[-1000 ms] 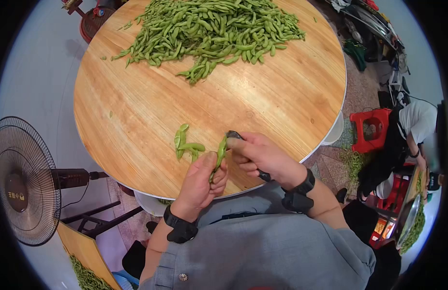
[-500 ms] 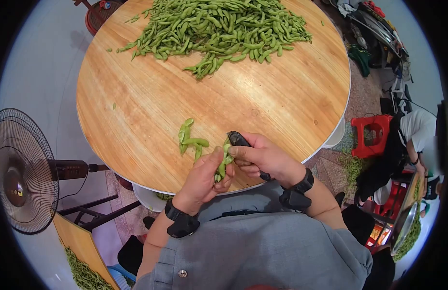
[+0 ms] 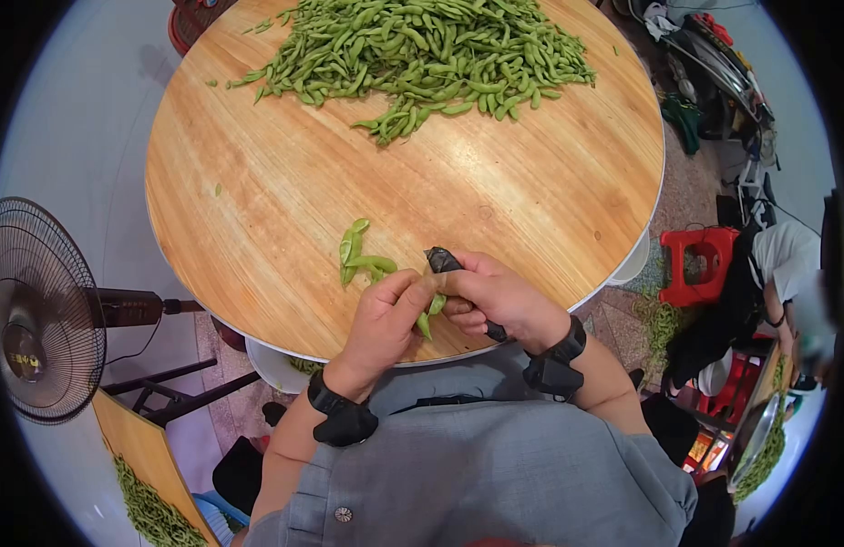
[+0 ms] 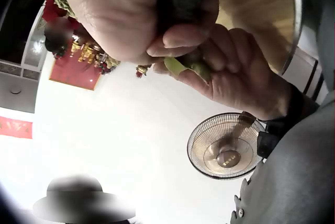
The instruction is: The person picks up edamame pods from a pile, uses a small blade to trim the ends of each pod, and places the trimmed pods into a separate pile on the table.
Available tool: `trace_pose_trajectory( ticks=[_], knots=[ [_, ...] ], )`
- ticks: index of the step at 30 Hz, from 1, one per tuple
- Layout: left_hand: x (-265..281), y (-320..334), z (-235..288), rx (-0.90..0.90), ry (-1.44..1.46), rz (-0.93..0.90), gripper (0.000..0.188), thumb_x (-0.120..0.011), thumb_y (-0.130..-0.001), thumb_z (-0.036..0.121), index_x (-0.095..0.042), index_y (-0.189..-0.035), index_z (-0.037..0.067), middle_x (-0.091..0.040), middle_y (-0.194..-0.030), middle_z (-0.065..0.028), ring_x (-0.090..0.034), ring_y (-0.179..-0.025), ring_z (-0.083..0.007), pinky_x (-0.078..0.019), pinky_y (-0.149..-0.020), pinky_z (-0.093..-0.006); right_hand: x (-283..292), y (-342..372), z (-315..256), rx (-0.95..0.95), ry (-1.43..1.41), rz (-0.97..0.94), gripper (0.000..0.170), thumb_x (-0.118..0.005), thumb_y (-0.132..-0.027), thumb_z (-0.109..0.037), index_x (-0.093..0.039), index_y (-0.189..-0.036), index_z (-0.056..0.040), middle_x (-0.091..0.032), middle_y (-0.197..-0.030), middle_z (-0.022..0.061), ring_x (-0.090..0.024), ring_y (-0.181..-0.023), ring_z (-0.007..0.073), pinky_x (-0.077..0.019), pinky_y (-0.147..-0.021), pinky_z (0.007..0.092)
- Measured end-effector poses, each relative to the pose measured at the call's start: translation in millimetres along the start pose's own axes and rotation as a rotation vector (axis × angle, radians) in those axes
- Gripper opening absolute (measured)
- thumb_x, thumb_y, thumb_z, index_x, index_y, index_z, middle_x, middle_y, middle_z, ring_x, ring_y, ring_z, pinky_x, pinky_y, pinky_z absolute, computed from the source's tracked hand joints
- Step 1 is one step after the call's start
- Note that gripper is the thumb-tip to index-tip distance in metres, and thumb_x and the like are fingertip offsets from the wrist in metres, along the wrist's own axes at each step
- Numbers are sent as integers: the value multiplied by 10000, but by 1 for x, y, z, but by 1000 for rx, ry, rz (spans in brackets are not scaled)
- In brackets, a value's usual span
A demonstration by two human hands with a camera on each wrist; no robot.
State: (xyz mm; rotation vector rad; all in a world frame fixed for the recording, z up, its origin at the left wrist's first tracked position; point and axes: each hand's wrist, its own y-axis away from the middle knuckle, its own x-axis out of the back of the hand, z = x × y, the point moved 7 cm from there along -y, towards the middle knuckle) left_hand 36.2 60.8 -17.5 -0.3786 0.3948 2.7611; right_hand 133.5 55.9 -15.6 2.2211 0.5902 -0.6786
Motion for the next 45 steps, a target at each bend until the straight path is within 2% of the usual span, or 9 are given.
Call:
trace_pose_trajectory(
  ticks=[4,10,12,15,19,28,30,37,45],
  knots=[
    [4,-1,-4,58,114,113,274,-493,-923,274,-522,-744,69,-431,-593,52,-360,-461,-20,-274,-392,-193,2,-8,2,3,-66,9,76,-484,-872,-143,-429,-837,-104,-382,-580,-42,-334,-427,40,-254,-371,196],
    [27,-1,-1,86,236,323,303,-492,-921,304,-510,-724,75,-447,-576,33,-349,-409,-33,-250,-356,-190,12,-10,-14,186,367,199,132,-551,-837,-174,-510,-822,-50,-469,-598,25,-456,-472,94,-364,-414,250],
    [29,-1,1,89,336,355,307,-501,-917,305,-507,-714,74,-445,-568,30,-345,-402,-34,-246,-356,-188,10,1,-43,641,947,472,203,-607,-808,-193,-561,-860,-2,-538,-644,87,-551,-575,161,-439,-517,311],
    [28,-2,7,50,330,424,302,-514,-910,306,-526,-726,66,-446,-561,27,-334,-391,-32,-244,-354,-187,-15,16,-53,875,1144,544,252,-648,-784,-207,-584,-894,10,-575,-695,128,-574,-646,204,-453,-596,331],
    [26,-4,4,91,247,360,295,-520,-907,306,-548,-760,51,-459,-569,10,-331,-401,-30,-243,-365,-182,-15,7,-38,702,1179,435,271,-663,-776,-214,-589,-917,4,-591,-717,142,-558,-618,210,-446,-581,309],
    [14,-6,1,127,420,203,298,-458,-934,308,-541,-838,39,-469,-617,-8,-320,-431,-42,-255,-396,-182,6,-2,-23,324,567,266,175,-666,-788,-137,-582,-847,5,-564,-696,-18,-489,-627,53,-420,-542,238],
    [14,-7,0,135,423,210,299,-458,-935,311,-541,-848,38,-472,-629,-8,-326,-442,-44,-259,-401,-182,7,1,-33,590,742,376,148,-653,-793,-108,-570,-885,-27,-505,-632,-38,-460,-575,33,-376,-503,195],
    [13,-10,7,38,275,243,262,-448,-942,274,-550,-882,40,-470,-641,5,-367,-484,-39,-291,-423,-181,4,8,-39,618,952,500,165,-665,-749,-94,-591,-860,3,-579,-708,18,-522,-643,55,-433,-585,207],
    [25,-17,8,-199,-114,380,279,-436,-946,243,-547,-826,17,-487,-653,-3,-413,-551,-55,-341,-487,-198,-37,11,-43,1031,1270,395,192,-658,-705,-72,-592,-875,-10,-563,-710,134,-560,-625,267,-446,-569,304]
  ],
)
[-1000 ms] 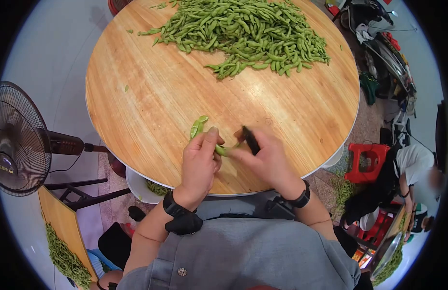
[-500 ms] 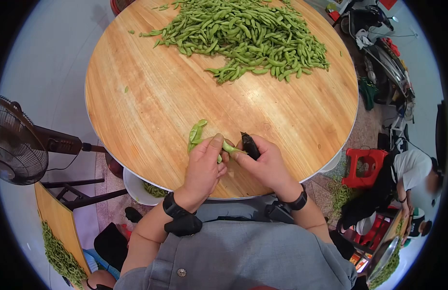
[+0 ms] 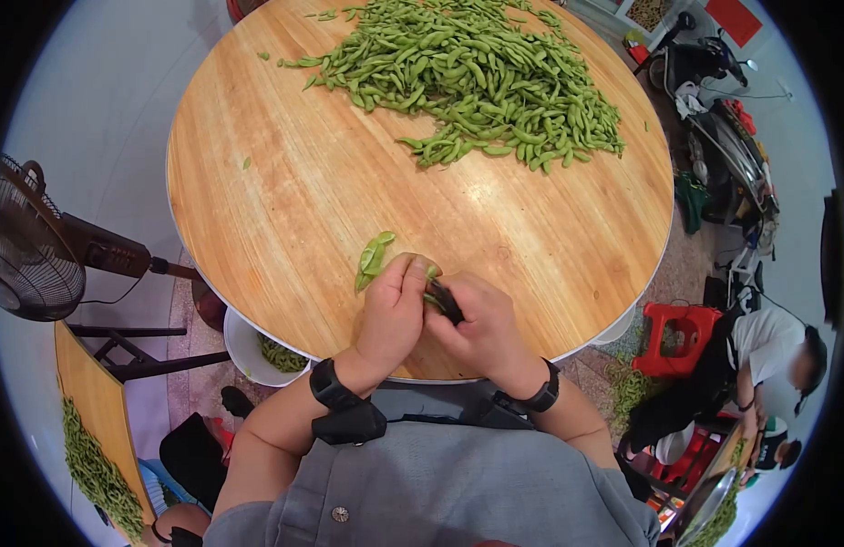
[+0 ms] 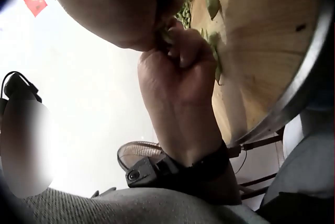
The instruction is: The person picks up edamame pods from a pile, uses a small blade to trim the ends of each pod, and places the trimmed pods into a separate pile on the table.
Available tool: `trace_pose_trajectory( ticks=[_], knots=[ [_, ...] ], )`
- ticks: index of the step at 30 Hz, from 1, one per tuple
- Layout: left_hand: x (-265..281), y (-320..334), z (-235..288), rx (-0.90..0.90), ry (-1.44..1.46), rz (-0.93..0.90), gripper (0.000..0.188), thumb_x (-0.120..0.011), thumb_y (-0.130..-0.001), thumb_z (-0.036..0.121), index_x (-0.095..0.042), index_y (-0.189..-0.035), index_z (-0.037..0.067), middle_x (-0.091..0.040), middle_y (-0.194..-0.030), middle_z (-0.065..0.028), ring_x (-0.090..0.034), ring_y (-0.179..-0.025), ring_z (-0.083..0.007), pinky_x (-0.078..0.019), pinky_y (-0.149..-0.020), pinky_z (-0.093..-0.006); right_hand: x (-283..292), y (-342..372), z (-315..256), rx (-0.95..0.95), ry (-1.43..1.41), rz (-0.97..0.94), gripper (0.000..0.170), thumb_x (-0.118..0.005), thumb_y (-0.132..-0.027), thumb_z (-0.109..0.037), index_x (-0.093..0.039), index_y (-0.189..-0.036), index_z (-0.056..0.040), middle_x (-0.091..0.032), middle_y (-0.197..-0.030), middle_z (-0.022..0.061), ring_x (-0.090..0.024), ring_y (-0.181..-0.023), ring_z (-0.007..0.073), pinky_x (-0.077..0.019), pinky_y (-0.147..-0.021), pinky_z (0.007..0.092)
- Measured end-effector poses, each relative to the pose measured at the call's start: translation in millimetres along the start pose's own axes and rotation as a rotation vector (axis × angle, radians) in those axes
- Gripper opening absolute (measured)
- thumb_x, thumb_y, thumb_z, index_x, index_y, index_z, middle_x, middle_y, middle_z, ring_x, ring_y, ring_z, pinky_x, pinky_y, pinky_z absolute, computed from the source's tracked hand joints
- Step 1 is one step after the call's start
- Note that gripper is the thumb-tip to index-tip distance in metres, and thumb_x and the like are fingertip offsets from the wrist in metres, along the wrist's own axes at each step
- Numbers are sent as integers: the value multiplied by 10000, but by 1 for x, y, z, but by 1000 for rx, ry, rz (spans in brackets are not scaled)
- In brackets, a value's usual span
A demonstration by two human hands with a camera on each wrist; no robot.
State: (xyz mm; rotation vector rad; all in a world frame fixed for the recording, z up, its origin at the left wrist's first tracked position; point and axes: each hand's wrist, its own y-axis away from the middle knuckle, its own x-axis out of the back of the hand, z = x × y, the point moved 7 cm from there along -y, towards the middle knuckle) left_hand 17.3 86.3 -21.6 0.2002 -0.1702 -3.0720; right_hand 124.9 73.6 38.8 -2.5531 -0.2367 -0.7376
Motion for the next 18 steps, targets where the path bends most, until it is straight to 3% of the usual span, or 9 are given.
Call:
trace_pose_trajectory(
  ticks=[4,6,7,8,9,16,18],
  knots=[
    [-5,1,-8,43,218,-76,275,-445,-943,244,-538,-791,34,-485,-648,-2,-414,-556,-61,-333,-492,-202,-2,0,2,-29,-56,-45,178,-647,-725,-62,-584,-880,-2,-570,-696,85,-563,-620,215,-446,-572,290],
    [-3,4,-3,95,239,-119,255,-452,-940,243,-534,-802,46,-478,-641,1,-407,-535,-60,-322,-471,-199,-10,7,25,-368,-506,-141,140,-601,-792,-99,-554,-889,-10,-529,-660,31,-529,-550,158,-429,-508,288],
    [-7,9,-2,253,406,-181,226,-460,-937,238,-529,-823,55,-467,-631,8,-390,-510,-55,-305,-450,-195,-4,5,24,-370,-507,-143,140,-601,-792,-99,-554,-889,-10,-529,-660,31,-529,-550,158,-429,-508,288],
    [-12,14,-4,412,573,-242,198,-467,-934,233,-524,-844,65,-455,-622,14,-373,-485,-50,-288,-428,-190,-5,8,30,-603,-740,-206,112,-594,-800,-90,-550,-877,-22,-509,-653,7,-490,-522,110,-400,-475,256],
    [-13,14,-4,414,572,-242,198,-467,-934,233,-524,-844,65,-455,-622,14,-373,-485,-50,-288,-428,-190,-12,16,32,-835,-971,-267,85,-587,-809,-82,-545,-864,-34,-488,-647,-18,-450,-493,61,-371,-442,223],
    [-8,8,-1,328,464,-213,162,-459,-937,220,-519,-898,75,-454,-631,14,-339,-460,-43,-266,-410,-181,-9,20,44,-869,-1110,-102,100,-578,-811,-64,-532,-898,-46,-496,-630,-14,-423,-449,49,-338,-410,198],
    [-8,9,1,337,454,-195,166,-452,-940,220,-519,-903,73,-460,-640,9,-339,-462,-45,-264,-411,-180,-2,19,47,-813,-960,-37,104,-577,-816,-63,-538,-909,-41,-513,-636,-8,-422,-445,44,-333,-403,190]
  ],
)
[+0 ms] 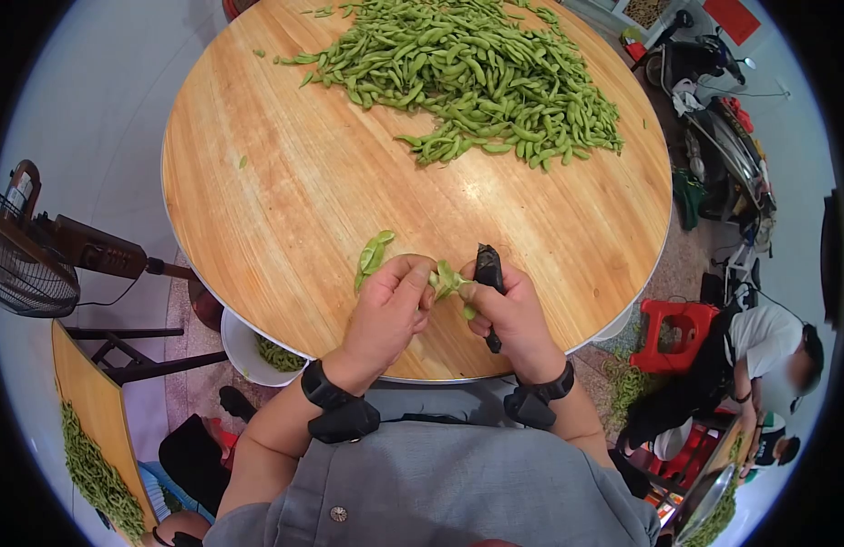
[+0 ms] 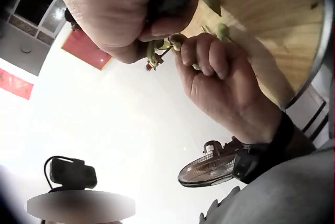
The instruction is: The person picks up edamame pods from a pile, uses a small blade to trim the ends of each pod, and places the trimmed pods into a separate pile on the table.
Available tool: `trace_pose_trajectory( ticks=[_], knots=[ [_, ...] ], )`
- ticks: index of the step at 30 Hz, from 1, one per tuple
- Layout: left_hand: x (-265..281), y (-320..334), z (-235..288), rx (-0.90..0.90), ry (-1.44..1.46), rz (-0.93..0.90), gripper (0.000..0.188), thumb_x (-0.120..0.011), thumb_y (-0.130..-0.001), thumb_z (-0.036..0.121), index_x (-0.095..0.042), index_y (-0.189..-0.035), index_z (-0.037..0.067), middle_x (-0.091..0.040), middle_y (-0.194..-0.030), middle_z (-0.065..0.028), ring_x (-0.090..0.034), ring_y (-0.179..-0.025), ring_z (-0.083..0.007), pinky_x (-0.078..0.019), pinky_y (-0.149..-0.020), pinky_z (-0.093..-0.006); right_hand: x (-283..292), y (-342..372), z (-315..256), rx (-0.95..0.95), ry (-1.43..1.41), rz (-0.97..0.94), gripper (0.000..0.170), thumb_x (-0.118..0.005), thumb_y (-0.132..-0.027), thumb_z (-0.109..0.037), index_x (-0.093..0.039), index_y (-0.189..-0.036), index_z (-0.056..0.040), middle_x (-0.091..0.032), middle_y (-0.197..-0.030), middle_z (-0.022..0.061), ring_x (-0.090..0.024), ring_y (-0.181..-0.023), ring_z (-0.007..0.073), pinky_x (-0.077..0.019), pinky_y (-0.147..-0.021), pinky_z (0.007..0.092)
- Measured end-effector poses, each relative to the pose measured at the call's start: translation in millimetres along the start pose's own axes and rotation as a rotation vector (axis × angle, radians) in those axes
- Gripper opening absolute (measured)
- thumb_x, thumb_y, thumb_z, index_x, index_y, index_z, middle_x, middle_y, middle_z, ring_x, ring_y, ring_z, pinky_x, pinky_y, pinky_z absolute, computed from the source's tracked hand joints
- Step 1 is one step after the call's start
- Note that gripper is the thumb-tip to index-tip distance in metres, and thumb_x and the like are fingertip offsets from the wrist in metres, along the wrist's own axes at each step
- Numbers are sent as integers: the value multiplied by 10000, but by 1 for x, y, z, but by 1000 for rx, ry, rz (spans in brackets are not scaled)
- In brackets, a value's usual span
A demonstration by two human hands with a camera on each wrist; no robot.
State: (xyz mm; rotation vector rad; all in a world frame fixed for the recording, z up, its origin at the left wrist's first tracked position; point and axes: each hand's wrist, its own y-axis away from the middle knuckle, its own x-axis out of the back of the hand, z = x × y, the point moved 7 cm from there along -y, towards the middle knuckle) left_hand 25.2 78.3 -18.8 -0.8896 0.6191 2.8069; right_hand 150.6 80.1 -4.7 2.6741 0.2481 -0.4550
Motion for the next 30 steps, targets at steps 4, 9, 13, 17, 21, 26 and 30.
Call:
trace_pose_trajectory(
  ticks=[4,9,13,17,21,26,30],
  knots=[
    [-4,1,-6,132,154,-36,147,-462,-928,207,-510,-885,74,-474,-657,-3,-349,-464,-49,-262,-403,-177,-1,3,-6,40,22,15,125,-586,-824,-70,-543,-935,-34,-525,-642,-7,-425,-449,39,-328,-399,183],
    [-9,3,-11,242,298,-112,122,-493,-907,189,-501,-846,83,-488,-668,-12,-370,-465,-45,-264,-394,-171,-4,5,-9,82,184,-29,147,-625,-835,-138,-571,-927,-37,-521,-637,-29,-422,-451,29,-326,-404,174],
    [-7,4,-10,133,34,-120,155,-507,-911,216,-504,-828,85,-481,-648,9,-362,-455,-29,-263,-398,-164,-7,7,-10,162,284,-76,142,-629,-837,-160,-584,-899,-40,-524,-635,-36,-418,-459,18,-318,-409,168],
    [-6,7,-5,44,-116,-110,195,-492,-924,254,-509,-822,90,-454,-612,34,-349,-451,-20,-262,-399,-167,-2,8,-1,-51,135,-71,120,-624,-838,-131,-583,-890,-31,-543,-671,-30,-450,-541,19,-356,-476,173],
    [-5,10,-12,111,-44,-68,199,-484,-928,259,-503,-824,90,-450,-604,32,-350,-453,-22,-257,-396,-168,-9,7,-3,123,289,-77,99,-608,-846,-92,-567,-889,-12,-569,-724,1,-511,-657,45,-420,-578,197],
    [-7,11,-27,297,333,-91,238,-474,-928,300,-476,-815,90,-432,-578,18,-323,-414,-44,-234,-368,-174,-9,4,5,285,234,-30,84,-590,-858,-115,-547,-857,-42,-543,-657,-17,-449,-516,30,-337,-446,175],
    [-13,15,-30,375,428,-91,263,-479,-922,323,-464,-797,92,-396,-557,21,-293,-396,-49,-221,-356,-178,-10,8,2,371,234,-40,49,-568,-865,-79,-542,-851,-39,-584,-723,11,-497,-581,51,-386,-504,190]
  ],
)
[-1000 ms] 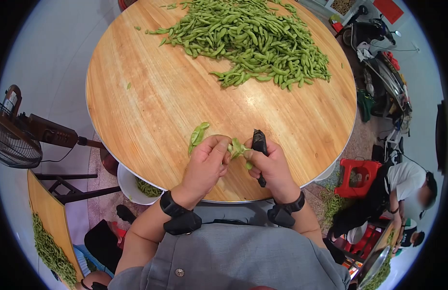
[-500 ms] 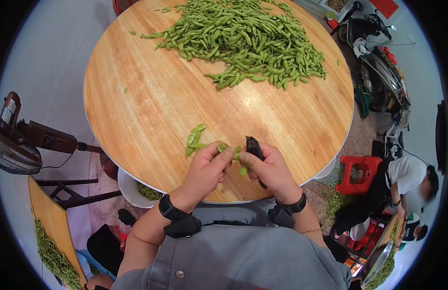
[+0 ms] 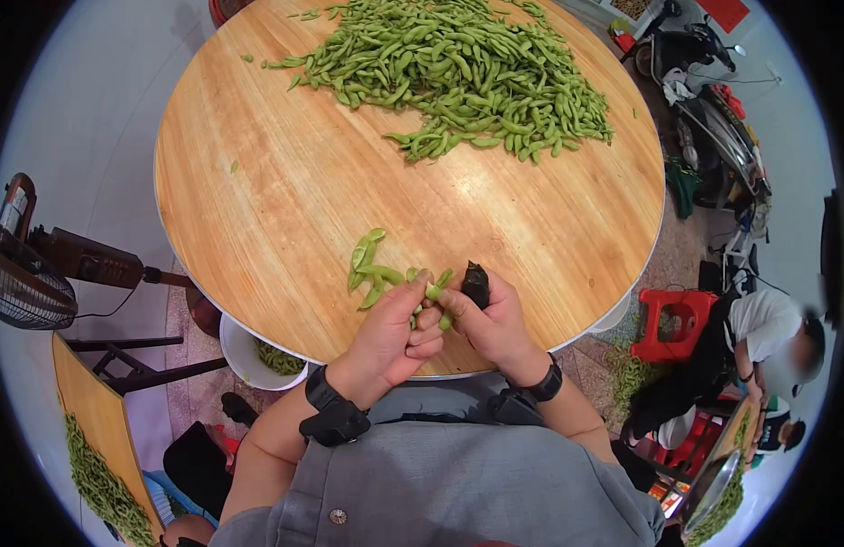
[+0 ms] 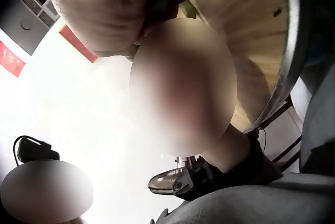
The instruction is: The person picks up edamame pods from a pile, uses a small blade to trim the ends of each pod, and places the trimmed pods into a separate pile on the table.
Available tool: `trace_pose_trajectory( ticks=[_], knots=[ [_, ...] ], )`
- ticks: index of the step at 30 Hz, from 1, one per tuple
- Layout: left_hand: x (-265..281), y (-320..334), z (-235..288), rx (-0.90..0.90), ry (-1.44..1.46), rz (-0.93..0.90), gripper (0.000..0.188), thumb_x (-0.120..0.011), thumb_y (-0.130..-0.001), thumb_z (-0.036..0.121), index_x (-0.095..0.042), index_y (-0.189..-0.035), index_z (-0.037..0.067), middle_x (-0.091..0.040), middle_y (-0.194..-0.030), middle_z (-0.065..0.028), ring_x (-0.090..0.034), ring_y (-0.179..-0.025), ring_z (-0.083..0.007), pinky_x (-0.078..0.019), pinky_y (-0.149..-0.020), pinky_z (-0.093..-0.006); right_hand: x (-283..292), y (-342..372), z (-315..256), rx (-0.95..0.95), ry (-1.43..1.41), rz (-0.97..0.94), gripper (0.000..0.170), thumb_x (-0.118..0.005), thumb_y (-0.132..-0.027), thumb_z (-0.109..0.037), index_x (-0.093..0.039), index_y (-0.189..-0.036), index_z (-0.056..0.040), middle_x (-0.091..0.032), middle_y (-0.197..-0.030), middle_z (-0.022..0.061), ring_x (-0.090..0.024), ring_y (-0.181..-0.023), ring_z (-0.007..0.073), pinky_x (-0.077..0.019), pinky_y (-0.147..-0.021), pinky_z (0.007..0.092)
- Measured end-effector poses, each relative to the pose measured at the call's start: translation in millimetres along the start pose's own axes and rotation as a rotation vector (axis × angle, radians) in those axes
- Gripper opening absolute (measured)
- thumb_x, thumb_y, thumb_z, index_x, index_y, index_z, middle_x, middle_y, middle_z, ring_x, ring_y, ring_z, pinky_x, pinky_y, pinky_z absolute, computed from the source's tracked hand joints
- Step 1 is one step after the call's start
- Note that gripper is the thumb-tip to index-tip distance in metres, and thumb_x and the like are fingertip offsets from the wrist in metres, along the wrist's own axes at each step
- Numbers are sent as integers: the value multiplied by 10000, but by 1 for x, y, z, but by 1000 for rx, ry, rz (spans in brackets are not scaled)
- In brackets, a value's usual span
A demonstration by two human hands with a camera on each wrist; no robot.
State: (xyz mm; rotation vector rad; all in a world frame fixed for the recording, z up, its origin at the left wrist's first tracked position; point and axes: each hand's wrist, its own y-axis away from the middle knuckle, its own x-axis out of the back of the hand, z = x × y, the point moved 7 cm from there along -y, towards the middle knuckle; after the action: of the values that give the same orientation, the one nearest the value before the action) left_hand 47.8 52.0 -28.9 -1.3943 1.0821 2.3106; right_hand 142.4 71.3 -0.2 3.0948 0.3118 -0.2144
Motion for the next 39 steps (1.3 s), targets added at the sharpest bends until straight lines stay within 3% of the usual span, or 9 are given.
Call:
trace_pose_trajectory(
  ticks=[7,9,11,17,20,22,25,36,39],
  knots=[
    [4,3,-5,112,-68,98,257,-458,-928,333,-482,-794,115,-356,-529,34,-267,-382,-50,-205,-341,-180,8,0,-7,86,143,79,56,-600,-819,-52,-554,-807,-22,-599,-723,63,-570,-646,122,-435,-548,240],
    [0,4,-1,154,-157,71,272,-475,-920,340,-473,-790,101,-376,-543,29,-271,-389,-49,-208,-351,-182,-2,6,-37,430,818,-30,116,-635,-763,-51,-535,-822,-50,-554,-693,72,-563,-601,184,-430,-496,271],
    [7,9,12,6,-417,250,272,-456,-931,329,-490,-785,102,-415,-555,20,-295,-389,-53,-221,-348,-183,-5,10,-35,525,897,-71,150,-650,-717,-55,-533,-810,-56,-531,-680,84,-555,-591,217,-425,-477,293],
    [12,1,16,-252,-581,190,275,-414,-950,309,-531,-849,81,-460,-588,1,-352,-406,-60,-248,-337,-189,-24,14,-41,637,1054,-175,165,-653,-678,-60,-538,-796,-63,-512,-655,97,-537,-571,277,-422,-471,326],
    [7,4,12,-197,-465,204,291,-407,-952,317,-534,-868,69,-459,-603,0,-352,-410,-63,-246,-338,-190,-15,6,-38,457,782,-102,150,-620,-757,-103,-488,-771,-33,-508,-663,108,-547,-570,253,-436,-500,332],
    [5,5,11,-184,-434,177,296,-408,-951,322,-531,-862,68,-458,-608,-1,-347,-409,-61,-244,-340,-189,-6,0,-19,107,400,-94,144,-612,-820,-116,-513,-808,-12,-556,-682,79,-566,-599,155,-445,-526,278],
    [-1,6,11,-136,-377,153,296,-417,-948,329,-524,-854,69,-454,-608,-3,-334,-407,-59,-235,-341,-188,-8,0,-8,8,54,-70,102,-585,-849,-92,-528,-861,-9,-577,-716,35,-548,-649,77,-442,-561,229],
    [-1,-1,17,-112,-197,39,255,-460,-930,307,-487,-826,76,-463,-654,-29,-339,-432,-62,-245,-359,-181,4,-4,5,-219,-244,68,115,-529,-905,-153,-540,-916,-38,-528,-721,-14,-491,-613,44,-403,-541,192],
    [3,-2,17,-74,-77,-50,208,-455,-927,254,-480,-835,70,-466,-671,-40,-364,-454,-76,-257,-360,-179,15,-11,7,-240,-148,142,147,-549,-887,-182,-564,-871,-37,-545,-700,16,-521,-602,121,-420,-532,262]
  ],
)
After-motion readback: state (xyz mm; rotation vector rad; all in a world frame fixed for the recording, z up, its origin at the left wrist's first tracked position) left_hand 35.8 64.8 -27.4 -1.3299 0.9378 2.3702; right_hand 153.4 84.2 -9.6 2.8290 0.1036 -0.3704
